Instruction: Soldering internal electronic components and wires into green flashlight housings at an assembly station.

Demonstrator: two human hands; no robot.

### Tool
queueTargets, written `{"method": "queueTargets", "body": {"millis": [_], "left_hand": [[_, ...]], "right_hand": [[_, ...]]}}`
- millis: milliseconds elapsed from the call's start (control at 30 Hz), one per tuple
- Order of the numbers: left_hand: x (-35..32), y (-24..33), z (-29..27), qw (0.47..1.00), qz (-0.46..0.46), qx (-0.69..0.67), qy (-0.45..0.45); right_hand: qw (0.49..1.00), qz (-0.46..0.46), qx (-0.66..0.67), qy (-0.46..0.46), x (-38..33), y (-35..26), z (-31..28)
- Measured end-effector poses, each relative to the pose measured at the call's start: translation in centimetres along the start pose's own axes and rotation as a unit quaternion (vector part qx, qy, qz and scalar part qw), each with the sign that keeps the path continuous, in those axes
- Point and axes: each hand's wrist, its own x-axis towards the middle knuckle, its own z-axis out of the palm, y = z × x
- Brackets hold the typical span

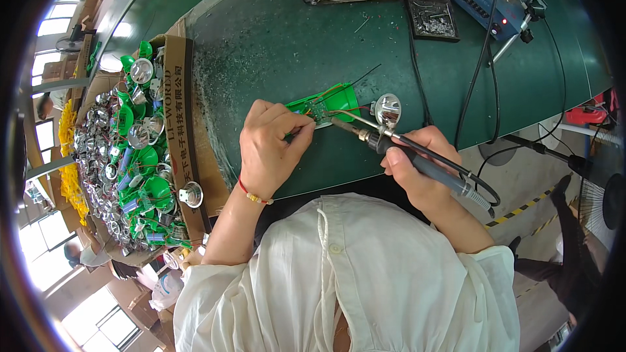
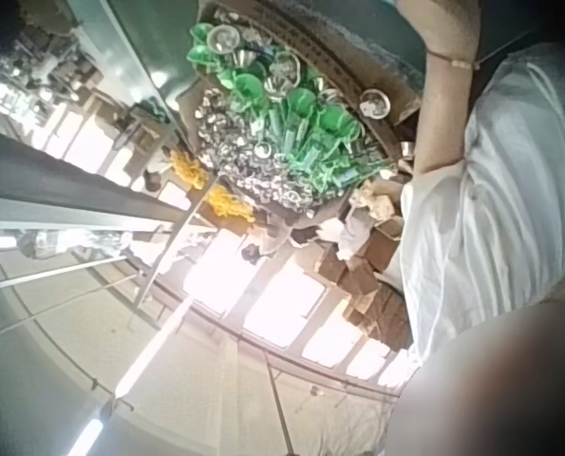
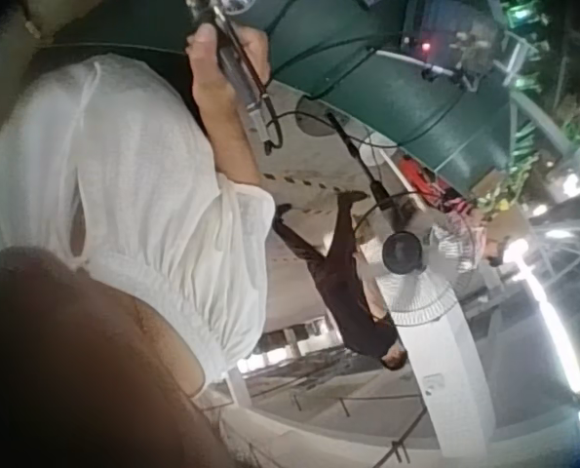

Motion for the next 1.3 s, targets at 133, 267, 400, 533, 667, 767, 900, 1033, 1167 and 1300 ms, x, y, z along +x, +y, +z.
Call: {"method": "queueTargets", "body": {"millis": [133,267,400,533,667,767,900,1033,1167,1300], "left_hand": [[0.0,0.0,0.1,1.000,-0.016,-0.001,-0.007],[0.2,0.2,0.0,1.000,-0.014,-0.005,-0.008],[0.0,0.0,-0.4,0.999,-0.034,0.011,-0.023],[0.5,0.0,-2.1,0.999,0.000,-0.009,-0.045],[0.7,-0.9,-3.6,0.991,-0.008,0.071,-0.117],[0.9,-1.5,-4.2,0.972,-0.053,0.128,-0.188],[3.8,-3.9,-5.5,0.983,-0.115,0.117,-0.077],[13.0,-8.8,-5.4,0.958,-0.165,0.216,0.095],[20.7,-16.1,-6.7,0.900,-0.304,0.270,0.158],[23.9,-23.0,-3.1,0.870,-0.411,0.258,0.088]], "right_hand": [[0.999,-0.040,0.003,0.033,0.1,0.0,-0.4],[0.997,-0.053,0.029,0.057,0.1,0.0,-1.9],[0.957,-0.145,-0.082,0.238,3.5,1.6,-3.4],[0.937,-0.156,-0.230,0.211,5.0,3.1,-6.8],[0.944,-0.159,-0.183,0.223,5.1,2.3,-6.1],[0.957,-0.150,-0.137,0.206,5.5,1.9,-5.8],[0.963,-0.135,-0.101,0.212,4.6,2.4,-5.6],[0.968,-0.127,-0.107,0.191,3.8,2.0,-5.1],[0.980,-0.109,-0.082,0.145,2.8,2.7,-3.5],[0.981,-0.040,-0.091,0.164,1.4,3.1,-3.4]]}}
